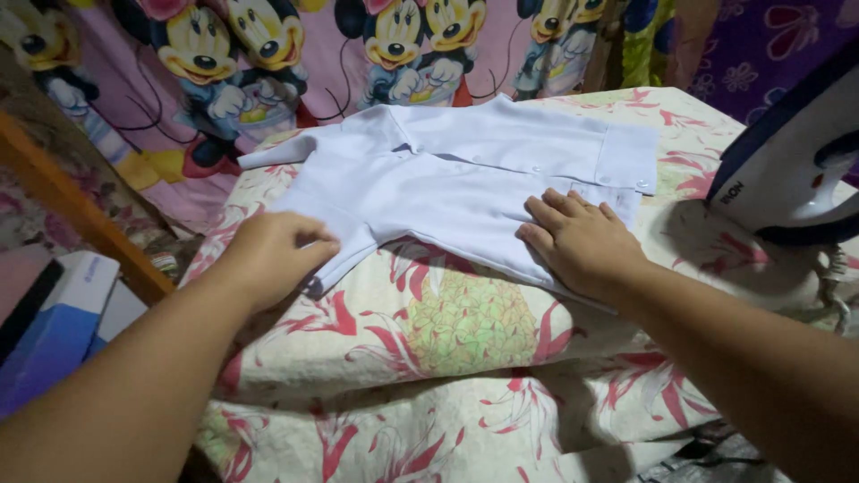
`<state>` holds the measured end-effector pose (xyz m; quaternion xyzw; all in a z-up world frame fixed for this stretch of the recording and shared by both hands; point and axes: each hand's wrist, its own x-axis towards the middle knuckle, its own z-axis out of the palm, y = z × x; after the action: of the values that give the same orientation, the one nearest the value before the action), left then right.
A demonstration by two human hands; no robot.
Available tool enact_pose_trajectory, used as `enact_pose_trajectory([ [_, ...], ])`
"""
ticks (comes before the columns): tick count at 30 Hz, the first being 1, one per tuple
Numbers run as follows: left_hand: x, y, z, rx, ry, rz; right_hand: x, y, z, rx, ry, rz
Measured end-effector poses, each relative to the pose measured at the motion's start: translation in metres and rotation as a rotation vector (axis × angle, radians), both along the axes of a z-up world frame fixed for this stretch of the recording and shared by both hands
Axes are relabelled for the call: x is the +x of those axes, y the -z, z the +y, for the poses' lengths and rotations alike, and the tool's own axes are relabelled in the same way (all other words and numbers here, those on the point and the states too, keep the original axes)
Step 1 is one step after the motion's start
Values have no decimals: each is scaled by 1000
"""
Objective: The person irons a white shirt laid on a floral-patterned surface. They repeatedly smooth the fabric with their hands and move the iron across the shirt's body and sleeves, adjusting the shirt's position several times during the process.
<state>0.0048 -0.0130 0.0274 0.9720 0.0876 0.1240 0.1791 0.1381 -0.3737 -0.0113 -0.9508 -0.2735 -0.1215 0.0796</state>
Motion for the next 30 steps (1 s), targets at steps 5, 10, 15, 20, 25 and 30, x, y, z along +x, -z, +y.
enact_pose_trajectory([
  [5, 23, 19, 10, -241, 257, 20, 0, 0, 0, 18, 26, 1],
  [10, 4, 9, -2, -26, 253, 50, 2, 1, -2, 22, 20, 3],
  [15, -2, 14, 0, 34, 261, 55, 2, 8, -30, 136, -154, -16],
  [20, 2, 16, -3, -53, 201, 22, -68, -36, -81, 759, 314, 87],
  [25, 7, 25, 0, -75, 227, -25, -58, -31, -159, 997, 576, -238],
  [30, -11, 16, -30, -249, -148, 176, -38, -41, -191, 1186, 679, -284],
])
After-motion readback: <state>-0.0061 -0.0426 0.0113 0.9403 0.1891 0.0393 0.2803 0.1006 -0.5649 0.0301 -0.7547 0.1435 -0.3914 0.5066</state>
